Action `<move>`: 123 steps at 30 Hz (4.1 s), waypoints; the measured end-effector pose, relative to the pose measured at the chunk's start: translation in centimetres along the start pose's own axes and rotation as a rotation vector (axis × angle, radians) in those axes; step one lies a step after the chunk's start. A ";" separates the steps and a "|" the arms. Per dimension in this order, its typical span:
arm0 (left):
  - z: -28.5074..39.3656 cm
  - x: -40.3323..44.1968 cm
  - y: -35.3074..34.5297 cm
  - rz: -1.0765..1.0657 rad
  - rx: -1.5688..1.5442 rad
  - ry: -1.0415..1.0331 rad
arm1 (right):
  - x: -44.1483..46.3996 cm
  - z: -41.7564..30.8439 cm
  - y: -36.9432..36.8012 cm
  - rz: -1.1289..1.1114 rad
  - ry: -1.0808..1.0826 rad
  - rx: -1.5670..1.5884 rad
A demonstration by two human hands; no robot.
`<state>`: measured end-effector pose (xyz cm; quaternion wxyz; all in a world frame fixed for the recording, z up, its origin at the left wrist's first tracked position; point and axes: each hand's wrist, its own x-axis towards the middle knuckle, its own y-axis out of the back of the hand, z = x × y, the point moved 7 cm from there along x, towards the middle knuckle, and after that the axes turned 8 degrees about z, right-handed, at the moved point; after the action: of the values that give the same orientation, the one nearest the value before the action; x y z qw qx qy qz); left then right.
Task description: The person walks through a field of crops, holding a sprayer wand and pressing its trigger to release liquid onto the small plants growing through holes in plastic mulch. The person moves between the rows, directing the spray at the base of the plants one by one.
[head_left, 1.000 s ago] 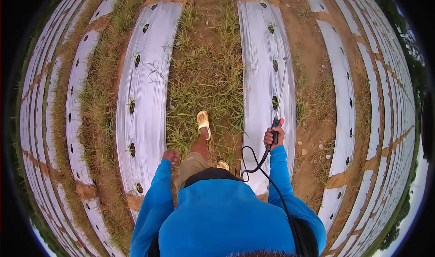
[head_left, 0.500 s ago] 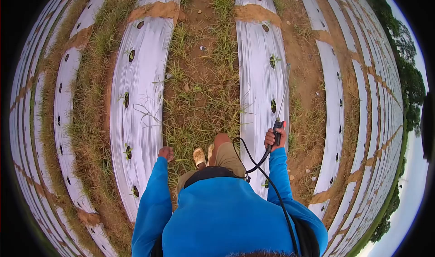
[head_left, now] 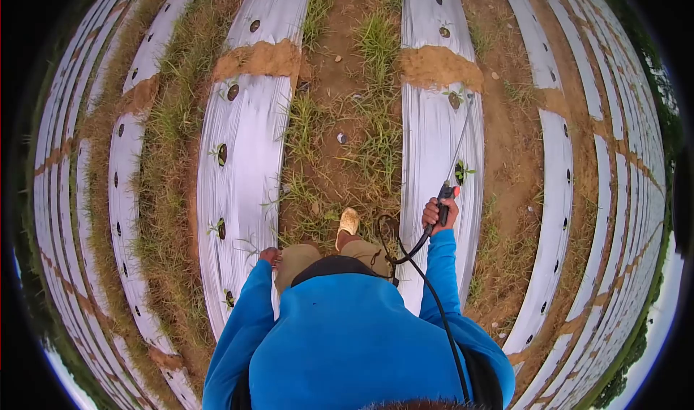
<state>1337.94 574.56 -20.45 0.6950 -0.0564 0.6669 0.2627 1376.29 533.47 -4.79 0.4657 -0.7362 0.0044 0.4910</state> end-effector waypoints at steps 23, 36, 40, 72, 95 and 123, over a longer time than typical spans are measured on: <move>70.4 9.4 -12.2 -0.171 -0.127 -0.232 | 33.0 -23.7 -37.5 0.159 -0.010 -0.172; 88.9 13.2 -10.6 0.064 -0.019 -0.091 | 60.8 -39.0 -55.1 0.059 -0.049 -0.073; 93.1 11.0 -13.1 0.094 -0.093 -0.105 | 67.7 -44.8 -63.6 -0.033 -0.073 -0.091; 194.0 20.9 -19.0 -0.024 -0.155 -0.447 | 121.5 -75.4 -112.7 0.179 0.103 0.003; 244.7 27.7 -30.4 -0.113 0.011 -0.198 | 152.2 -99.8 -150.0 0.160 0.033 -0.108; 320.8 18.3 -38.6 0.034 -0.047 -0.312 | 201.0 -137.5 -202.4 0.006 0.017 -0.022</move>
<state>1642.25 684.40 -15.11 0.7840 -0.0196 0.5456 0.2956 1673.13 643.85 -1.47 0.4559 -0.7454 0.0051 0.4864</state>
